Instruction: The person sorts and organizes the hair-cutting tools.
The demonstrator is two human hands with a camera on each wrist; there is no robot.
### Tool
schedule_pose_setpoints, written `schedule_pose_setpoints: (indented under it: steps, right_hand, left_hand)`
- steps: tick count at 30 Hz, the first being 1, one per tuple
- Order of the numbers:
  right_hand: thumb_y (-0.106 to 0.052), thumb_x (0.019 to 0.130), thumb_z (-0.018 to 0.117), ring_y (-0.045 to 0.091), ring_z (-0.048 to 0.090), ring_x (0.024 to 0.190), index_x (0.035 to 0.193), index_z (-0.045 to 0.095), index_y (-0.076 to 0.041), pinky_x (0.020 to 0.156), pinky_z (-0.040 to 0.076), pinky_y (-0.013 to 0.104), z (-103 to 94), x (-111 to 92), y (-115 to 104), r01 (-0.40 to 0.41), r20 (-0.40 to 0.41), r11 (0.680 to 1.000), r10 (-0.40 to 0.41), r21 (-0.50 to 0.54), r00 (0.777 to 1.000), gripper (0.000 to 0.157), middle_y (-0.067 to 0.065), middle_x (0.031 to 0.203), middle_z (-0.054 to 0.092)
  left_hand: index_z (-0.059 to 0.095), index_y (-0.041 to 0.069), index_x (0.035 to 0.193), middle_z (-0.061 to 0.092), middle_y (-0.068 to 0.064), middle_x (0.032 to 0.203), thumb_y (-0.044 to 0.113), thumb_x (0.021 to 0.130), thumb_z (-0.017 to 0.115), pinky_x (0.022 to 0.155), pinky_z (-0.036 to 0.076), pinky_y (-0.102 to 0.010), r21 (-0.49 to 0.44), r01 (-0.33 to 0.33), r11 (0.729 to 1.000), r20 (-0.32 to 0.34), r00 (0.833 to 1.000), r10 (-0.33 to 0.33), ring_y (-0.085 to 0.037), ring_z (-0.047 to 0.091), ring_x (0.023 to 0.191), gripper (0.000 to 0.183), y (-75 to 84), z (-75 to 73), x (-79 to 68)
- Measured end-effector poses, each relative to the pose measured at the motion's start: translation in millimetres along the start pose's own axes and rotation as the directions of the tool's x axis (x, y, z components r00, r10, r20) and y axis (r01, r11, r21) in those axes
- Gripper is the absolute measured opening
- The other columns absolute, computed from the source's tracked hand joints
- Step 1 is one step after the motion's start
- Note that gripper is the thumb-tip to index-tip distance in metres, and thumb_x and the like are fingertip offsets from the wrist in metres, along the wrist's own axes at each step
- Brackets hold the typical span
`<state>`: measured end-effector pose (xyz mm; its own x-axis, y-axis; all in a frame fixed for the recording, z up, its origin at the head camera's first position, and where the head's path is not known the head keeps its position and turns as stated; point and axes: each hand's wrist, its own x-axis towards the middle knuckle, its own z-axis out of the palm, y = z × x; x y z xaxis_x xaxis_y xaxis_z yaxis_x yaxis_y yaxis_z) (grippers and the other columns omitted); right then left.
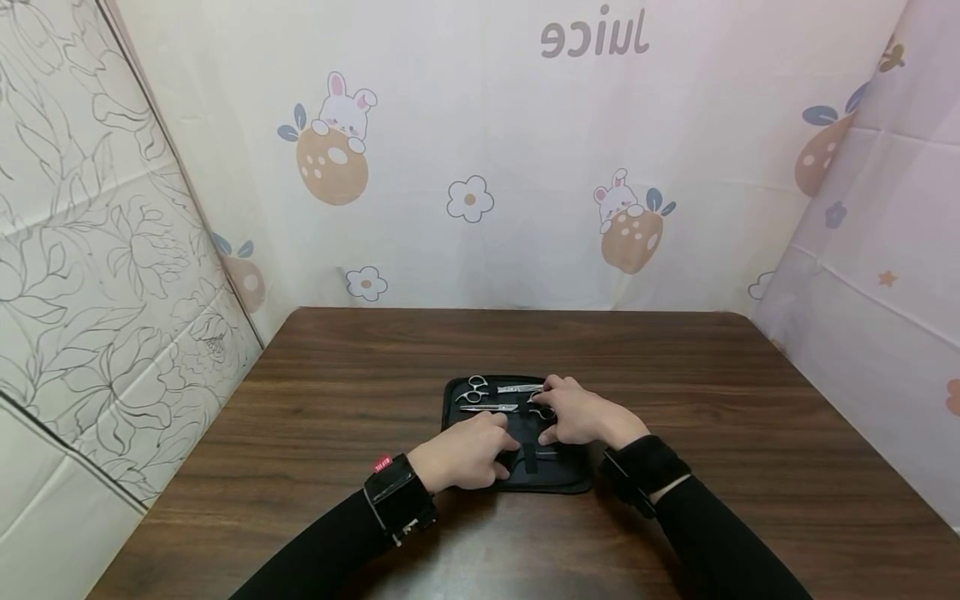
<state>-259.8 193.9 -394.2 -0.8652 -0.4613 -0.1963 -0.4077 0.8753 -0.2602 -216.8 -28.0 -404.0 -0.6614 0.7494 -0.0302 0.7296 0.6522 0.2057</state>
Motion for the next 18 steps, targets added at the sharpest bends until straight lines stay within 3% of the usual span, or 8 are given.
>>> schedule_pose_setpoints:
  steps: [18]
  right_hand:
    - [-0.026,0.088,0.081,0.032,0.047,0.121,0.139,0.061,-0.003,0.093,0.050,0.049,1.4,-0.2,1.9,0.015,-0.010,1.000,-0.015,-0.013,1.000,0.058,0.015,0.136,0.050]
  left_hand:
    - [0.075,0.015,0.123,0.059,0.005,0.099,0.029,0.090,0.080,0.077,0.048,-0.023,-0.036,0.019,0.999,-0.031,0.999,-0.020,-0.007,0.051,0.089,0.036,-4.0,1.4,-5.4]
